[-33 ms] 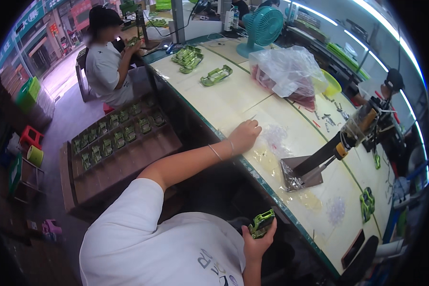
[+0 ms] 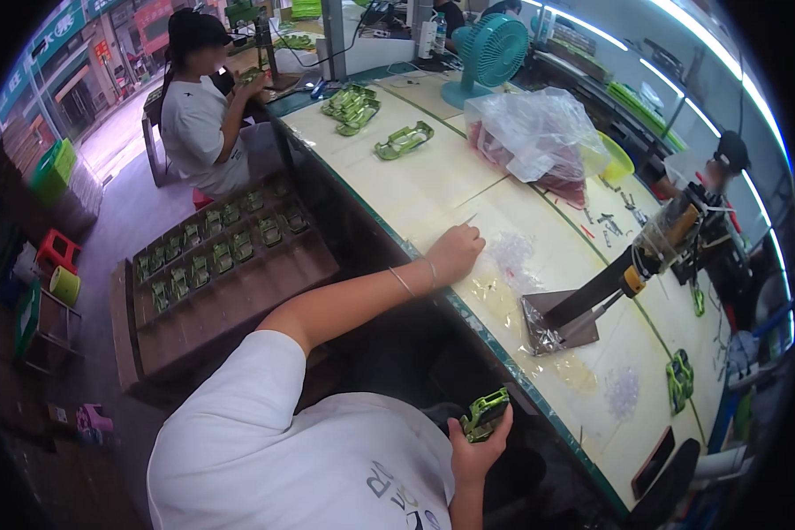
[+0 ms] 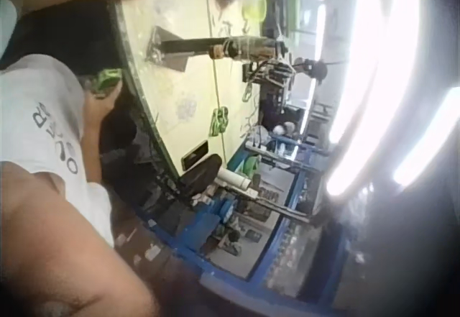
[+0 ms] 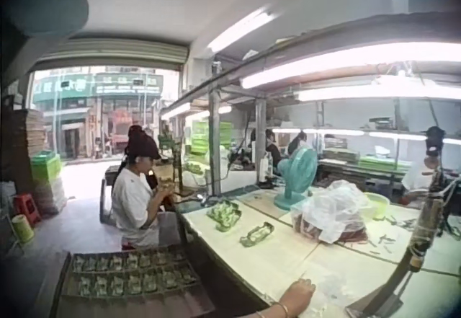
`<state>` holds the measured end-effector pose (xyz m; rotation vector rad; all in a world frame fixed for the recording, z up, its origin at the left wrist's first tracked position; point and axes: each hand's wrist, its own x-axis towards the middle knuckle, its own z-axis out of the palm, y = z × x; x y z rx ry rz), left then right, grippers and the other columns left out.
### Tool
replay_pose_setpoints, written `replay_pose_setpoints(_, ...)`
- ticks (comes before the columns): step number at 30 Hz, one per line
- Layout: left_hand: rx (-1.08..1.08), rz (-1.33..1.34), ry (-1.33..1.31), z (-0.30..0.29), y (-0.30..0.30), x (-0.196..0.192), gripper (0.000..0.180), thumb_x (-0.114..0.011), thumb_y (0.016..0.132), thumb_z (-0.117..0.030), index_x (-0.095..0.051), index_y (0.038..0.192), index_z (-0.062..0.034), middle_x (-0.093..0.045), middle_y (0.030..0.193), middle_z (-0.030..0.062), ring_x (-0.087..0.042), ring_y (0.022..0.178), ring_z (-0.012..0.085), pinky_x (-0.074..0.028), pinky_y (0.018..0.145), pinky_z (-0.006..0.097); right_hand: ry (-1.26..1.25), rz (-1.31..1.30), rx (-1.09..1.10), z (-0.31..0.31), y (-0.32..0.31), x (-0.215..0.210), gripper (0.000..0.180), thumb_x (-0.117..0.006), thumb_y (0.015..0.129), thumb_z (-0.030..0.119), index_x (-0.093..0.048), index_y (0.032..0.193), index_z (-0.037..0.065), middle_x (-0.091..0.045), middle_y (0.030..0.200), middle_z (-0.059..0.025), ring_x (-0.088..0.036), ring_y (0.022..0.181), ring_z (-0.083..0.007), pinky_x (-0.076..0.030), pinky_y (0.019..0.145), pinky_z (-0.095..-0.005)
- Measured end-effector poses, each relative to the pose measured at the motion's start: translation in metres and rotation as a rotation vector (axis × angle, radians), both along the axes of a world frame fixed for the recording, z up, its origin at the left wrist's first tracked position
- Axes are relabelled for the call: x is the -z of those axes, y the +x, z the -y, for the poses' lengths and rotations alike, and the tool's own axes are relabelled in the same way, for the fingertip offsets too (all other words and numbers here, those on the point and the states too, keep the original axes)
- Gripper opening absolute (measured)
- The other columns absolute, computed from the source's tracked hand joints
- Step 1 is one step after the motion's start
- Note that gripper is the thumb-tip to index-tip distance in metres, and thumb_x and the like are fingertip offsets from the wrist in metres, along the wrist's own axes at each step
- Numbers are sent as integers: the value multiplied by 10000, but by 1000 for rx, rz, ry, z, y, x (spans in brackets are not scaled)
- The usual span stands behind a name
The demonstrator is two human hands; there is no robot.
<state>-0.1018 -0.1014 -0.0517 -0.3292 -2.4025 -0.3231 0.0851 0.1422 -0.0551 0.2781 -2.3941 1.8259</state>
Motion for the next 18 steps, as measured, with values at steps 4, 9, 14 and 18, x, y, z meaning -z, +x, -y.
replay_pose_setpoints(4,6,52,-96,-1,-2,1,36,-492,625,-17,-520,626,-39,-496,706,100,-498,724,239,-419,686,314,12,-40,-29,2,7,3,688,-686,602,-1,-352,1203,5,-490,941,-57,-502,843,-135,-422,722,-243)
replay_pose_setpoints(9,108,109,152,0,1,-2,114,-463,657,25,-528,737,-25,-519,752,122,-513,802,271,-424,726,341,38,-42,-10,4,20,2,684,-687,602,-1,-356,1200,4,-493,949,-60,-503,844,-136,-420,728,-247)
replay_pose_setpoints(14,112,101,443,7,-2,4,209,-436,695,30,-534,873,-17,-537,806,159,-521,823,313,-426,743,352,24,-21,-3,4,29,3,694,-695,592,2,-354,1197,-7,-500,960,-71,-503,844,-142,-415,740,-251)
replay_pose_setpoints(18,39,168,469,9,-13,5,138,-465,677,-5,-581,752,1,-554,804,187,-529,788,328,-431,732,365,-26,-4,-19,5,33,0,709,-706,581,2,-347,1191,-21,-513,958,-82,-507,819,-144,-421,737,-257)
